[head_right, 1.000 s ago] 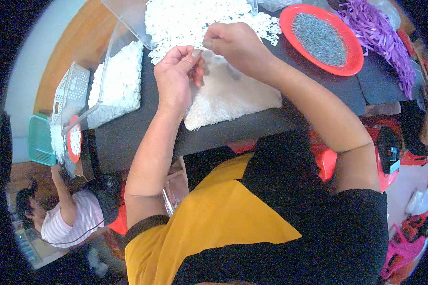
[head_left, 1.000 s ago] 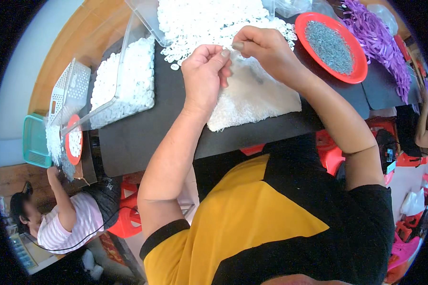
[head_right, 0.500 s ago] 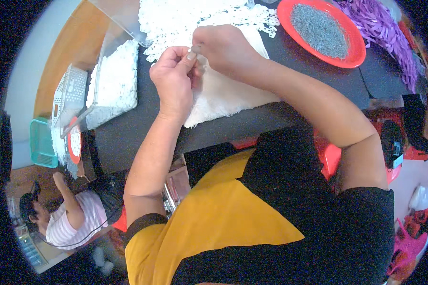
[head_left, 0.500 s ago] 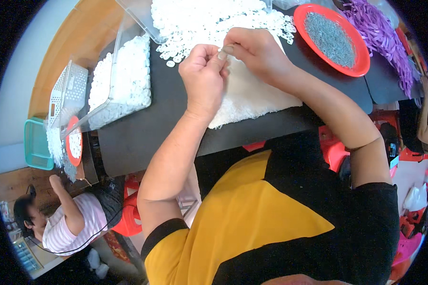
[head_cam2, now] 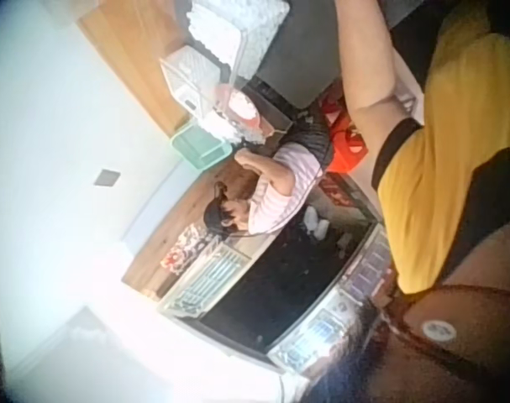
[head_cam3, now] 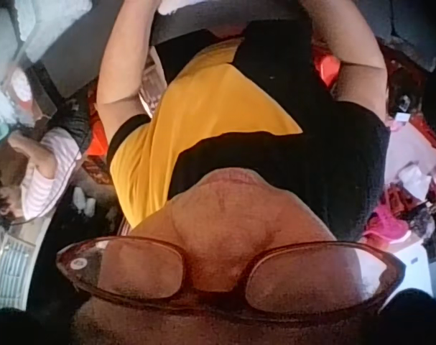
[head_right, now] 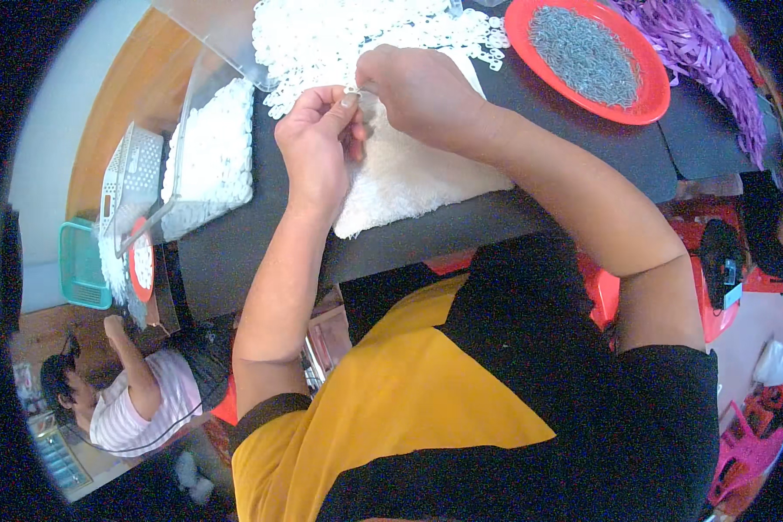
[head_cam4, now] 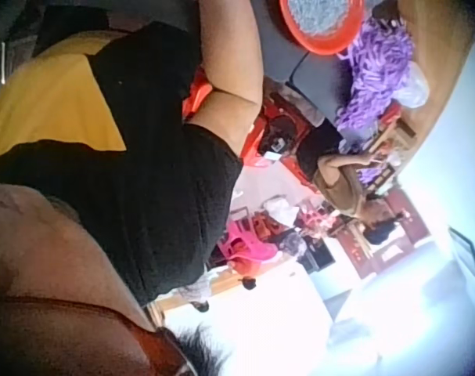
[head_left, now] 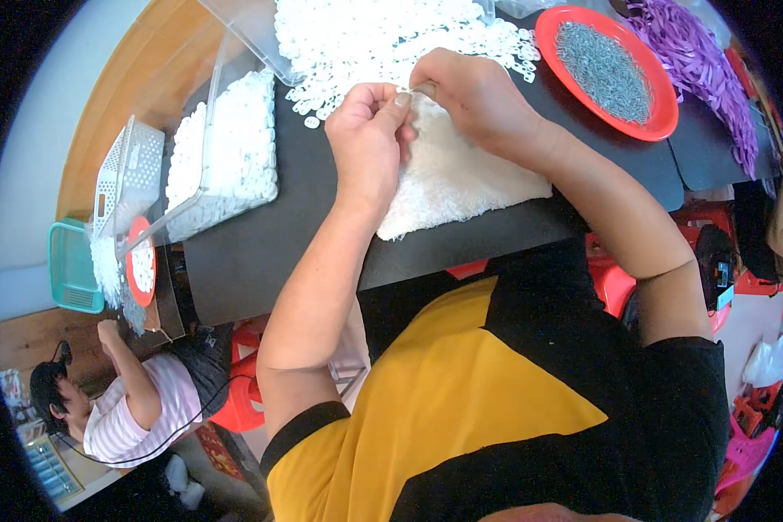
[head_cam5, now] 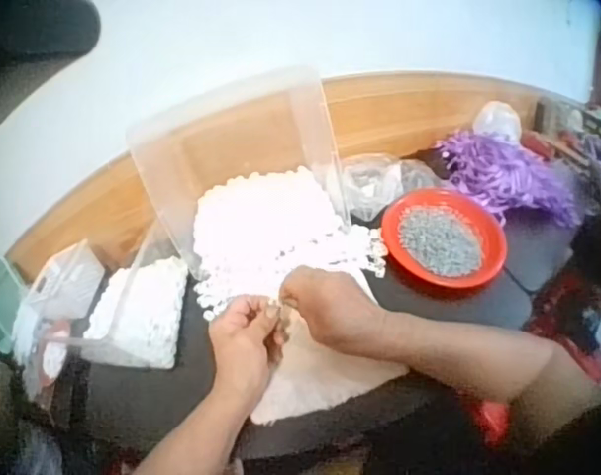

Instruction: Assembling small plastic and metal hardware components on a workstation.

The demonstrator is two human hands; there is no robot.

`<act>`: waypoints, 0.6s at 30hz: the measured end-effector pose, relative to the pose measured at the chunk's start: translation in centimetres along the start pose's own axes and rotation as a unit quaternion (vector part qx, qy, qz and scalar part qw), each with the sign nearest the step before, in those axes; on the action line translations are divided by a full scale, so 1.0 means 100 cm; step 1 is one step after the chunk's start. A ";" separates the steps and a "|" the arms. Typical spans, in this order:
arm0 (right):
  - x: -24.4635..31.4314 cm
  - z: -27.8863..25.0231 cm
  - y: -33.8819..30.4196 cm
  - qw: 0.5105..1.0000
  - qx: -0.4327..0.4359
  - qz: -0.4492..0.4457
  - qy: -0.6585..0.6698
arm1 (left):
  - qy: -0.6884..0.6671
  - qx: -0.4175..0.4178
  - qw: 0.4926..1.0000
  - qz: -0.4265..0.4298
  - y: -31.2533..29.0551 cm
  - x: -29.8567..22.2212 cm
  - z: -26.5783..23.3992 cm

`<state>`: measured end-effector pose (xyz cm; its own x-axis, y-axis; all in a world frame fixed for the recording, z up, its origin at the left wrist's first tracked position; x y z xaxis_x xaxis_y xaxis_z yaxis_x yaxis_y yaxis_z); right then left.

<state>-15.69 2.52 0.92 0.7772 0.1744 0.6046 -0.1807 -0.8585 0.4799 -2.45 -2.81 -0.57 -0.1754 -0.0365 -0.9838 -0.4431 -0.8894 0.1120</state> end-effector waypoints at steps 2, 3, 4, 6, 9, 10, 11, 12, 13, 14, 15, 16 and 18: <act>0.000 0.001 0.000 0.999 0.007 0.010 -0.051 | 0.012 0.005 1.000 0.002 0.000 0.000 0.000; 0.000 0.001 0.000 0.999 0.008 0.012 -0.051 | 0.024 0.009 1.000 0.005 0.000 0.000 0.000; 0.001 0.001 -0.001 0.997 0.015 0.021 -0.068 | 0.025 0.010 1.000 0.003 0.000 0.000 -0.001; 0.002 0.002 -0.002 0.996 0.023 0.031 -0.085 | 0.052 0.019 0.998 0.020 0.000 -0.001 -0.001; 0.001 0.005 -0.003 0.994 0.041 0.054 -0.090 | 0.067 0.018 0.997 0.036 0.002 0.005 -0.003; -0.002 0.008 -0.003 0.993 0.043 0.055 -0.096 | 0.068 0.018 0.997 0.035 0.002 0.005 -0.002; -0.003 0.010 -0.003 0.992 0.046 0.056 -0.102 | 0.099 0.008 0.994 0.047 0.001 0.004 -0.002; -0.002 0.010 -0.004 0.992 0.046 0.057 -0.101 | 0.130 -0.003 0.990 0.059 0.001 0.003 -0.002; 0.001 0.009 -0.004 0.992 0.049 0.064 -0.098 | 0.131 -0.002 0.990 0.058 0.000 0.005 -0.002; 0.002 0.009 -0.005 0.992 0.053 0.071 -0.095 | 0.140 -0.003 0.988 0.071 0.000 0.006 -0.002; -0.001 0.011 -0.006 0.991 0.052 0.073 -0.094 | 0.149 -0.001 0.985 0.084 0.000 0.007 -0.001; -0.004 0.013 -0.008 0.993 0.041 0.058 -0.098 | 0.149 0.001 0.985 0.082 0.000 0.007 0.000; -0.005 0.015 -0.008 0.994 0.032 0.044 -0.100 | 0.198 -0.006 0.975 0.097 0.000 0.005 0.000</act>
<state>-15.02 2.43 -0.75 0.8655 0.0044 0.5009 -0.2193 -0.8957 0.3868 -2.51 -2.79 -1.09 0.1000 -0.3760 -0.9212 -0.4241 -0.8536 0.3024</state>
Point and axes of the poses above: each hand's wrist, its own y-axis towards the middle knuckle, its own z-axis out of the palm, x = y × z, the point moved 4 cm from there along y, towards the middle knuckle, and after that the axes turned 7 degrees about z, right-handed, at the moved point
